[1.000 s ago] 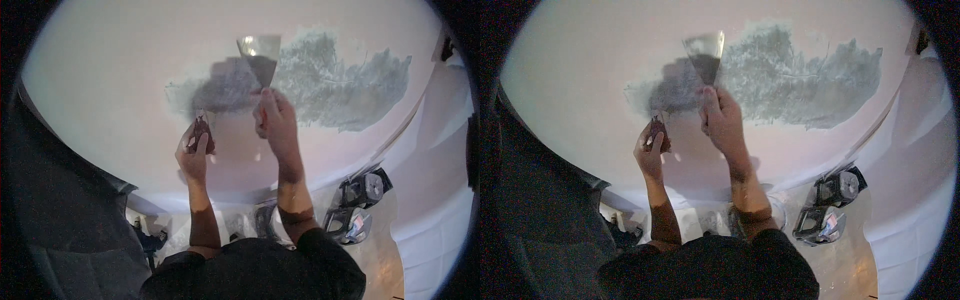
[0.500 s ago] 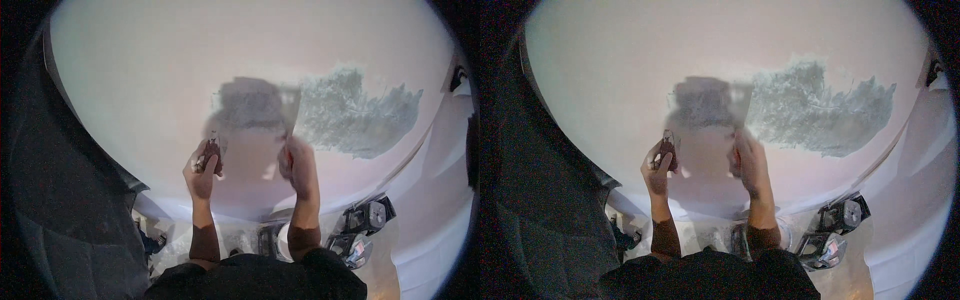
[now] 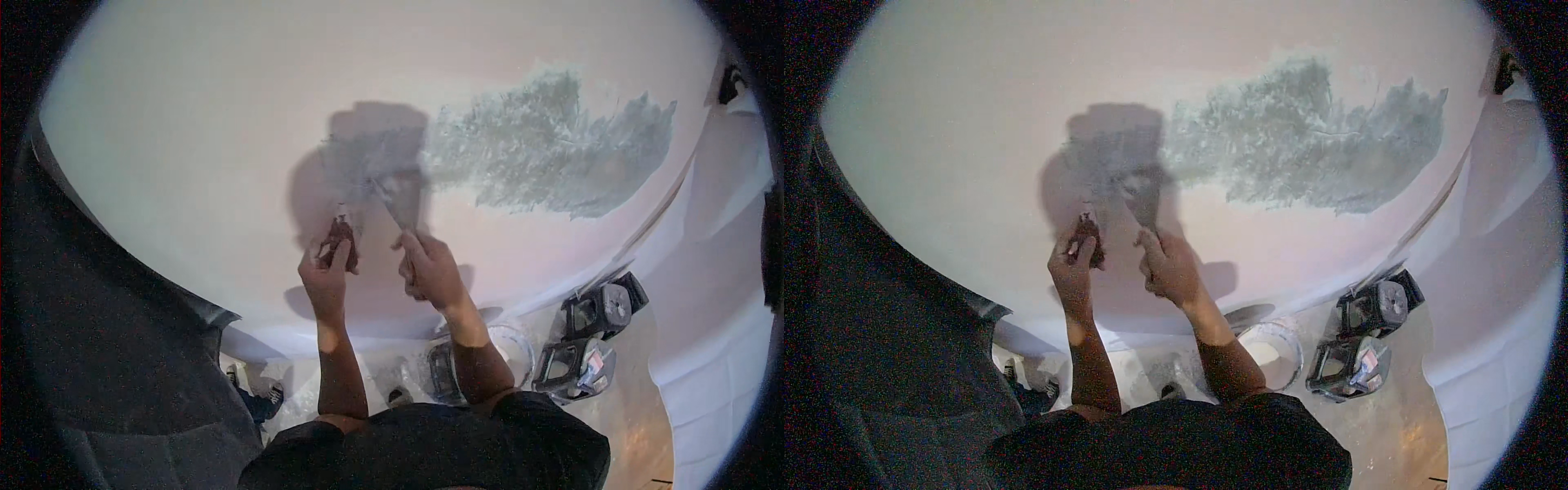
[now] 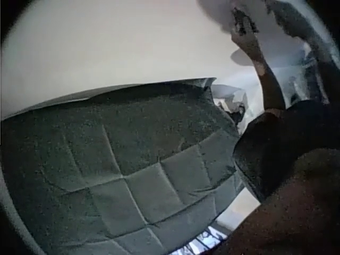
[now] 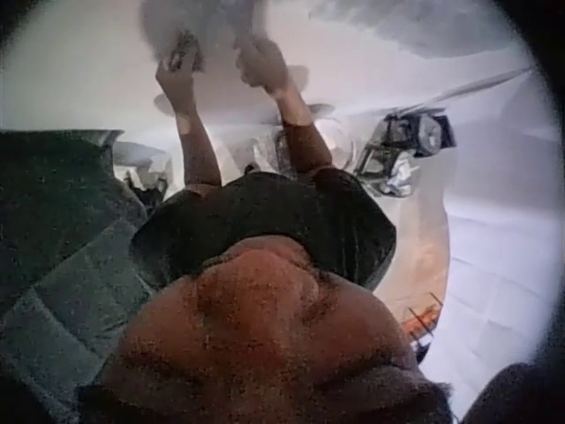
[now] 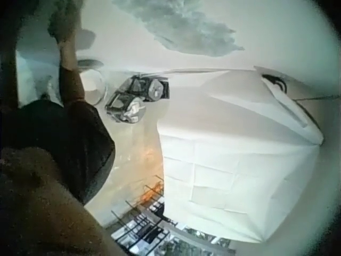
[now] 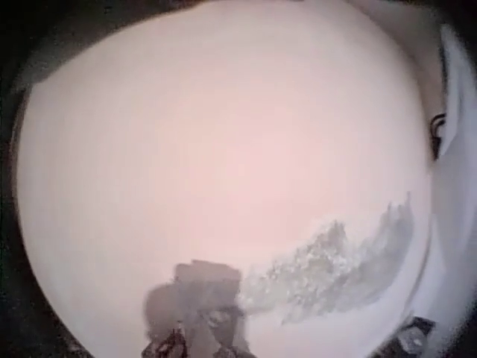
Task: The person is using a putty knife and a sanding block to patch and smooth a section of a wall.
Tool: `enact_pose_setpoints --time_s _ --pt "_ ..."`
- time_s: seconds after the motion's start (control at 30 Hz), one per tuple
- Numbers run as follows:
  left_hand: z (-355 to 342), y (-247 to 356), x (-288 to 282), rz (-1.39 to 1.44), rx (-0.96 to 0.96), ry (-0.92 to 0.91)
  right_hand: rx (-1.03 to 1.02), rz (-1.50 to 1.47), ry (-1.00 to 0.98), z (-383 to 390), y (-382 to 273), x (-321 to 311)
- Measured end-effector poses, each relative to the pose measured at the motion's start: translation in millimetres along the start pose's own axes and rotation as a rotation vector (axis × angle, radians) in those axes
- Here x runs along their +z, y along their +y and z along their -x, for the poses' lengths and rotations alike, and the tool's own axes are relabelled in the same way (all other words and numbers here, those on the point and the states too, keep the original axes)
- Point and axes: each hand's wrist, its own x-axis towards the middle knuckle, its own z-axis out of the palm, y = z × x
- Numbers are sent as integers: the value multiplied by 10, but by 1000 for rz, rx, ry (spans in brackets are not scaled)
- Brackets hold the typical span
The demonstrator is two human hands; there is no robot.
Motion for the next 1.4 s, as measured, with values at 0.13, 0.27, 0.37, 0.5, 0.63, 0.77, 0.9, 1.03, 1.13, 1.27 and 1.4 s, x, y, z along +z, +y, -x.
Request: enact_pose_setpoints --time_s 0.13,0.27,0.37,0.5,0.63,0.77,0.9,1.03,1.13,1.27,1.4 --pt "12 -2 -12 16 4 12 7 -23 103 -39 -11 -44" --pt "42 10 49 -36 11 14 -22 76 55 -103 -137 56" --pt "55 30 86 41 -10 -60 -265 109 26 -108 -106 113" --pt "50 46 0 -23 51 -22 -133 294 -12 -155 73 106" --pt "46 7 -158 -4 37 7 -419 361 -57 -287 161 165" --pt "9 -53 -265 -45 -7 0 -76 326 40 -306 141 260" --pt "-15 -131 -211 -44 74 28 -191 266 20 -258 156 318" --pt "-9 -184 -131 -2 -20 26 -238 258 32 -261 183 361" --pt "-31 -211 -69 43 -16 27 -281 233 -57 -287 156 406" --pt "-37 -216 -21 60 -106 6 -26 198 11 -302 77 458" --pt "-45 -200 -49 75 -92 5 -184 134 -47 -280 19 485"
